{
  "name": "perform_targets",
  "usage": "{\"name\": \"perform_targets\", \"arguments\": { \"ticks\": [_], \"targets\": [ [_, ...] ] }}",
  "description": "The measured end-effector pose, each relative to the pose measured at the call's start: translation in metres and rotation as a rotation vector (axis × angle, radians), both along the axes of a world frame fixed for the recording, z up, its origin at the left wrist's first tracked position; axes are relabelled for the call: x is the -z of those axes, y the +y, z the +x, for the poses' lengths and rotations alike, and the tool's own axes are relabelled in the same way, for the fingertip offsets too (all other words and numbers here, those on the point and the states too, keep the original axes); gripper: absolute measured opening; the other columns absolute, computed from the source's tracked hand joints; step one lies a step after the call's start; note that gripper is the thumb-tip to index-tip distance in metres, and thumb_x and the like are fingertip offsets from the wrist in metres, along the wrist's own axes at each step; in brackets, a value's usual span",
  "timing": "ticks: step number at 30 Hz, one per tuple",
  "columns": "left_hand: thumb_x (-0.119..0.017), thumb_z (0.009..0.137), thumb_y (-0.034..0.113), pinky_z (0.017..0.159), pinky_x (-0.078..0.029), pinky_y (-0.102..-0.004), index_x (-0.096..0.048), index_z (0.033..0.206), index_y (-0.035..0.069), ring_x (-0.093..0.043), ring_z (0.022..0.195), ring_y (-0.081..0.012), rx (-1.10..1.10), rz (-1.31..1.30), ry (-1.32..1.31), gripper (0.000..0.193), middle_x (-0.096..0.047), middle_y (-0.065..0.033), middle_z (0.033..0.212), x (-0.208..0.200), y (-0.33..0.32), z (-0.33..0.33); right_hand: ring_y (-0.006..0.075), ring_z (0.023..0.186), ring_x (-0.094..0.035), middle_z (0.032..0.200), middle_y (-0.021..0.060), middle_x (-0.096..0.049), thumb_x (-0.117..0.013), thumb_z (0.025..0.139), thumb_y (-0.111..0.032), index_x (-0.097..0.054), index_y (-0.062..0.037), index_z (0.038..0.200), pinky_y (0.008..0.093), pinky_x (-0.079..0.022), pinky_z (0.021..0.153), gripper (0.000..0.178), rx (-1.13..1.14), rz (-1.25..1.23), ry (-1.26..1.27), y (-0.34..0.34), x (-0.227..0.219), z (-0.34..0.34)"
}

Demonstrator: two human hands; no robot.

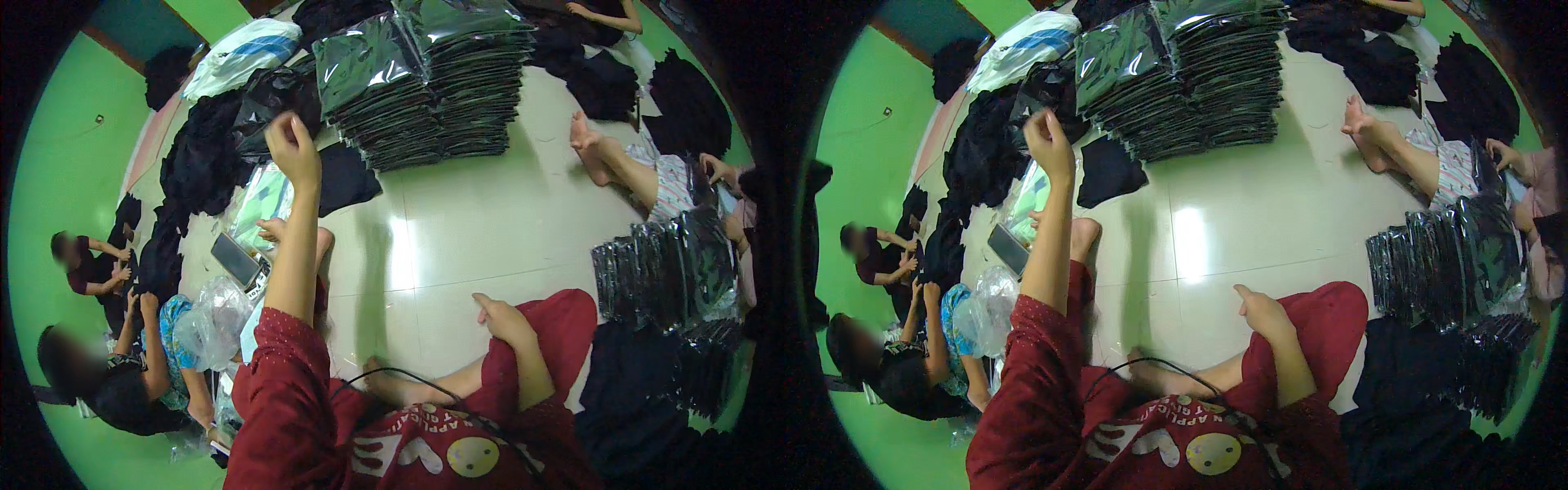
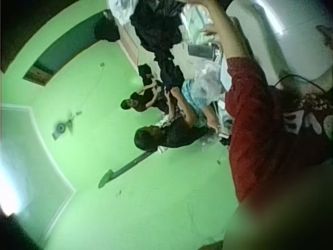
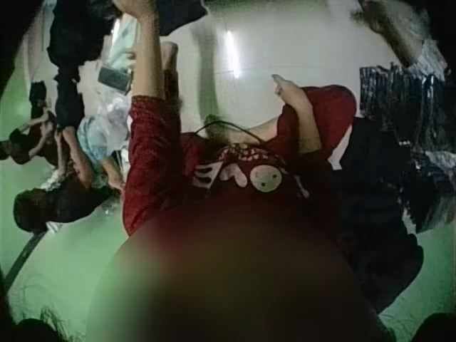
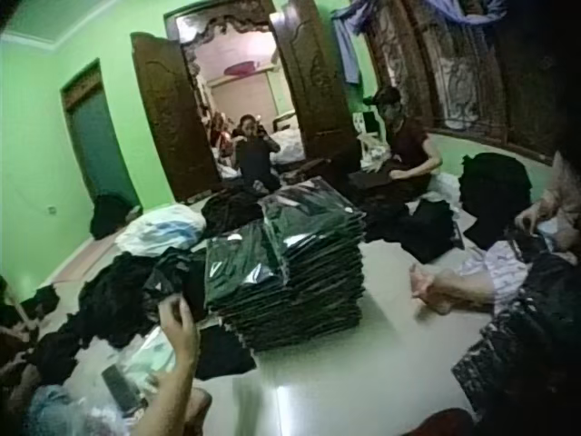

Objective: The person sits on the floor and folds black garments, then places them into clear plastic bags. They stack the packaged items into a pile and continue folding and bagging more garments. Other people are visible in the background performing similar tasks.

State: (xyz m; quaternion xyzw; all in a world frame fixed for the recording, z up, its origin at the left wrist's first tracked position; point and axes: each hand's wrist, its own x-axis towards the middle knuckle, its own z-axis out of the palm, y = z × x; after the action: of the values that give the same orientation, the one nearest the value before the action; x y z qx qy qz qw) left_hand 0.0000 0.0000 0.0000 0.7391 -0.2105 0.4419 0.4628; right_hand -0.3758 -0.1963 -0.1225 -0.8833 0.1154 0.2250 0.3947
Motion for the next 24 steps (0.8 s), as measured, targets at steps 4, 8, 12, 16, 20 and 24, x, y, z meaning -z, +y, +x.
{"name": "perform_targets", "arguments": {
  "ticks": [4, 8, 12, 16, 20, 24],
  "targets": [
    [-0.055, 0.084, 0.013, 0.073, -0.047, -0.0414, -0.060, 0.093, 0.004, -0.059, 0.085, -0.0354, 0.066, 0.466, 0.438, 0.014, -0.061, -0.0170, 0.093, 0.104, 0.054, -0.009, 0.0301, 0.086, -0.062, 0.087, 0.0130, -0.065, -0.041, 0.078, 0.005, -0.046, -0.0071, 0.127, 0.0395, -0.048, 0.074, 0.050, -0.004, 0.004, -0.029, 0.001, 0.007, 0.000],
    [-0.060, 0.080, 0.043, 0.097, -0.039, -0.0476, -0.042, 0.135, 0.017, -0.044, 0.119, -0.0420, 0.104, 0.948, 0.439, 0.064, -0.037, -0.0200, 0.140, 0.169, 0.057, -0.016, 0.0311, 0.084, -0.062, 0.087, 0.0147, -0.065, -0.041, 0.078, 0.005, -0.046, -0.0062, 0.126, 0.0395, -0.048, 0.074, 0.050, 0.003, -0.007, 0.003, -0.001, 0.013, 0.001],
    [-0.056, 0.080, 0.055, 0.102, -0.028, -0.0563, -0.031, 0.142, 0.025, -0.027, 0.132, -0.0422, 0.077, 1.057, 0.782, 0.073, -0.024, -0.0190, 0.147, 0.192, 0.040, -0.052, 0.0315, 0.085, -0.062, 0.087, 0.0154, -0.065, -0.043, 0.078, 0.003, -0.046, -0.0070, 0.127, 0.0404, -0.048, 0.075, 0.050, 0.024, -0.001, 0.022, -0.006, 0.020, -0.001],
    [-0.057, 0.081, 0.050, 0.101, -0.023, -0.0626, -0.033, 0.141, 0.022, -0.027, 0.131, -0.0426, 0.019, 1.082, 0.719, 0.071, -0.029, -0.0221, 0.144, 0.184, 0.027, -0.140, 0.0325, 0.086, -0.062, 0.088, 0.0157, -0.065, -0.046, 0.080, -0.001, -0.045, -0.0071, 0.127, 0.0409, -0.048, 0.076, 0.048, 0.014, -0.020, -0.051, -0.005, 0.023, 0.002],
    [-0.060, 0.077, 0.050, 0.090, -0.033, -0.0616, -0.043, 0.134, 0.022, -0.044, 0.114, -0.0381, 0.126, 1.212, 0.599, 0.066, -0.038, -0.0229, 0.136, 0.165, 0.026, -0.247, 0.0337, 0.087, -0.062, 0.091, 0.0175, -0.065, -0.048, 0.081, -0.003, -0.045, -0.0056, 0.127, 0.0406, -0.048, 0.077, 0.046, 0.002, -0.008, -0.066, -0.004, 0.022, 0.002],
    [-0.061, 0.078, 0.044, 0.090, -0.035, -0.0639, -0.053, 0.125, 0.021, -0.047, 0.112, -0.0351, 0.390, 1.310, 0.743, 0.053, -0.037, -0.0213, 0.136, 0.128, 0.034, -0.310, 0.0357, 0.088, -0.062, 0.093, 0.0209, -0.064, -0.051, 0.082, -0.006, -0.045, -0.0048, 0.127, 0.0425, -0.047, 0.078, 0.046, -0.005, -0.033, -0.043, -0.007, 0.021, -0.001]
  ]
}}
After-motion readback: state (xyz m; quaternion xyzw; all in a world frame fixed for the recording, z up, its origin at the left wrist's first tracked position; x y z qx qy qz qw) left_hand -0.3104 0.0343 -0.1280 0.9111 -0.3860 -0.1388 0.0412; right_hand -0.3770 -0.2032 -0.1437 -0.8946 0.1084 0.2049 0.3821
